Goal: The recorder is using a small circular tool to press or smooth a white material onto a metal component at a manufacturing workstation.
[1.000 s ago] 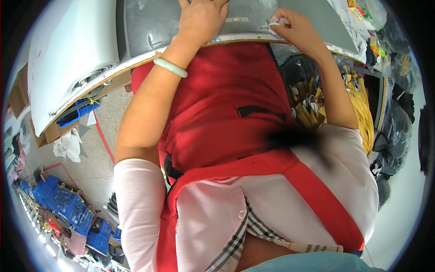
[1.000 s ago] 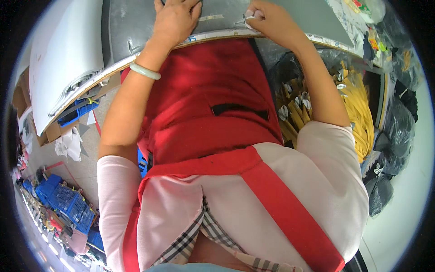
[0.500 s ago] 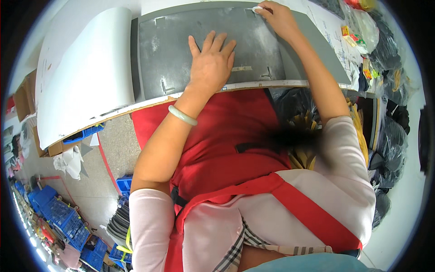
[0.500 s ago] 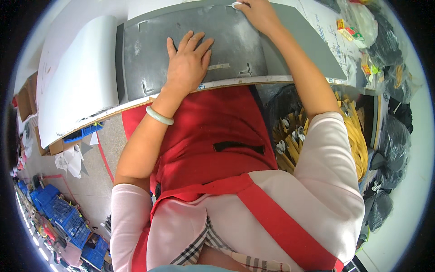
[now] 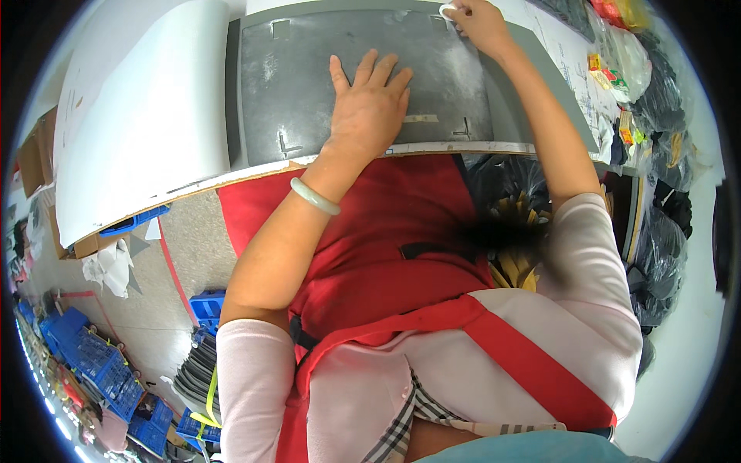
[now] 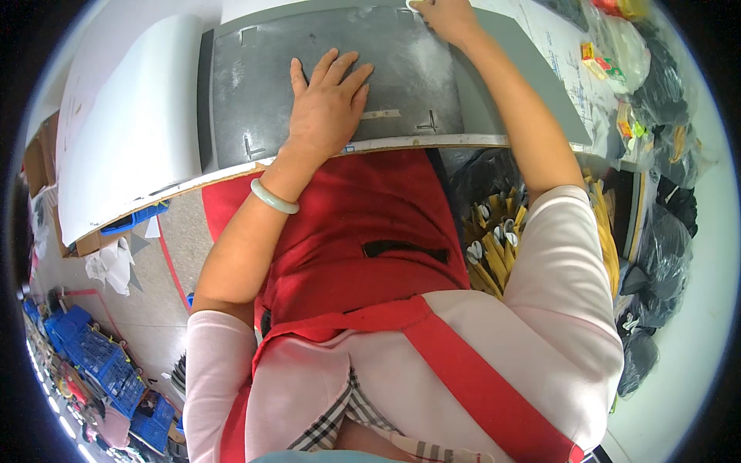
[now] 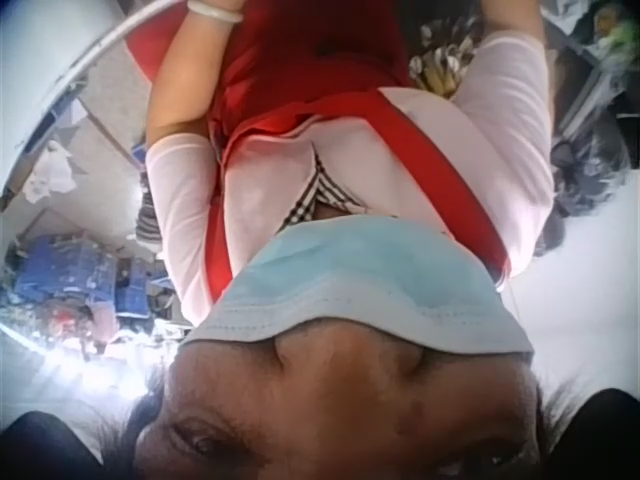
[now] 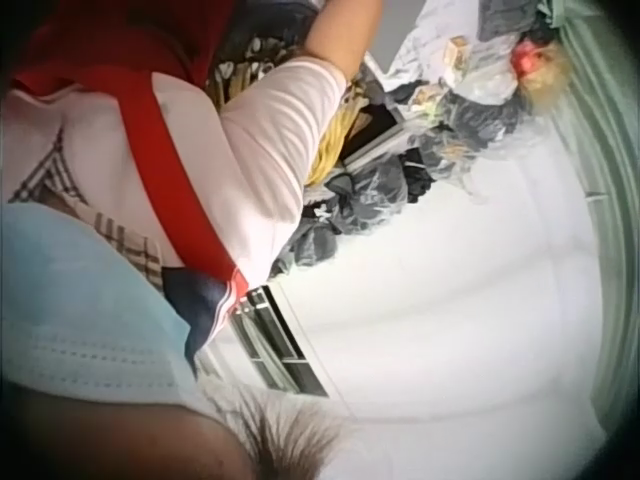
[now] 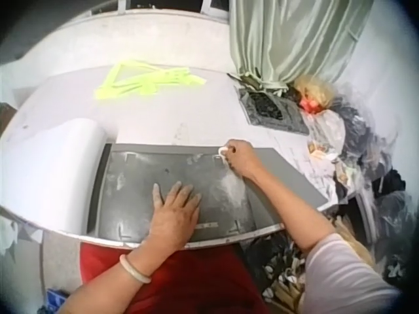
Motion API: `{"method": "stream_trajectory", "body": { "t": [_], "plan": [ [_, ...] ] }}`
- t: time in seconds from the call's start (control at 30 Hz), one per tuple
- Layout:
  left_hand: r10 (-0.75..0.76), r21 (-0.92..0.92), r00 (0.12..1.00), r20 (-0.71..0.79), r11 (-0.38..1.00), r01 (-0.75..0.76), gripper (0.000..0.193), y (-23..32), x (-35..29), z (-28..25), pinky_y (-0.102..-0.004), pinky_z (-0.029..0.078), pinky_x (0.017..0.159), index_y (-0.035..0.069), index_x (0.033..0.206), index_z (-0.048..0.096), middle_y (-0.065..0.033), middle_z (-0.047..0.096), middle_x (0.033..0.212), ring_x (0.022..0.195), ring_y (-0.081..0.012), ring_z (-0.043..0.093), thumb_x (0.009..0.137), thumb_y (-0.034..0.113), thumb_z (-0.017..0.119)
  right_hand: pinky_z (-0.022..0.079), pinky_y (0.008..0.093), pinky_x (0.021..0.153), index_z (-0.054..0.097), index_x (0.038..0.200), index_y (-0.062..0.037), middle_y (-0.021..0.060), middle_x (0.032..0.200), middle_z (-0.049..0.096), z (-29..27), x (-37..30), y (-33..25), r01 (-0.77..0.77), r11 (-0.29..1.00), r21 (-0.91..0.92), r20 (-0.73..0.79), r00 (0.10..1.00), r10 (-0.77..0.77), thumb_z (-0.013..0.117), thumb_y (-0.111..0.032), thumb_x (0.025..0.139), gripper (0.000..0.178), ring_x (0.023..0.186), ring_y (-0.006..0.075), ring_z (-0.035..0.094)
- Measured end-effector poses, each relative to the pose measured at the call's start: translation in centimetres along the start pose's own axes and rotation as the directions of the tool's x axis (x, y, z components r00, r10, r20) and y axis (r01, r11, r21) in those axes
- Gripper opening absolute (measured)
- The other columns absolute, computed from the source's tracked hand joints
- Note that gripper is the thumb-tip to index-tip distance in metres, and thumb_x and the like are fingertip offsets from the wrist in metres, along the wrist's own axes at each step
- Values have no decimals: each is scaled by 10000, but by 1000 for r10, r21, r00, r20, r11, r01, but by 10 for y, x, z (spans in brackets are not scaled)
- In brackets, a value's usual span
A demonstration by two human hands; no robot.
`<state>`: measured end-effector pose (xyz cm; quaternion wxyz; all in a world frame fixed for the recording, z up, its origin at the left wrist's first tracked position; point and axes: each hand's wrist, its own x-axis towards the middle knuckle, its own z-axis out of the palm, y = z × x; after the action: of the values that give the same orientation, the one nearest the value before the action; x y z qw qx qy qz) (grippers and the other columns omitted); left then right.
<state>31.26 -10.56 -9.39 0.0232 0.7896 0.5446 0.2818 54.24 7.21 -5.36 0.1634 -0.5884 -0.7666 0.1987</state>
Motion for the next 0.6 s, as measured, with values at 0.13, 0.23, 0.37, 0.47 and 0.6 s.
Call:
{"method": "stream_trajectory", "body": {
  "t": [0.13,0.23,0.37,0.47,0.6],
  "plan": [
    [2,-10,1000,20,1000,-2,331,0,-1,0,-740,178,1164,166,1311,653,-53,570,1422,1424,-293,430,996,256,608,522,416,681,635,916,13,170,799,675,24,10,22,274,914,300,-242,949,-205,682,-175,878,198,706,313,661],
    [-1,18,1000,15,1000,1,327,1,-2,0,-720,205,1161,178,1315,658,-43,577,1417,1416,-283,442,1002,256,605,522,371,616,623,946,1,125,765,677,25,24,22,243,936,-255,-243,921,-305,693,-157,868,189,640,235,655],
    [7,108,1000,17,994,-8,328,2,-1,1,-714,231,1149,194,1316,658,-38,579,1416,1406,-277,455,1002,267,604,513,294,578,645,948,-23,96,764,682,-4,17,-9,-134,976,172,66,990,124,692,-136,887,137,649,145,649],
    [9,145,999,35,989,-14,341,3,-2,2,-729,222,1143,191,1326,644,-45,569,1423,1409,-284,447,1001,279,595,517,276,595,680,977,-37,104,769,692,3,13,-52,-111,912,395,-40,990,137,683,-132,909,117,662,125,644],
    [12,119,999,50,993,-18,365,3,-2,1,-746,211,1136,159,1341,630,-52,553,1438,1415,-298,436,995,270,591,525,312,626,702,984,-16,121,760,685,53,32,-115,93,842,531,11,993,-117,672,-142,937,138,689,143,645]
  ]
}}
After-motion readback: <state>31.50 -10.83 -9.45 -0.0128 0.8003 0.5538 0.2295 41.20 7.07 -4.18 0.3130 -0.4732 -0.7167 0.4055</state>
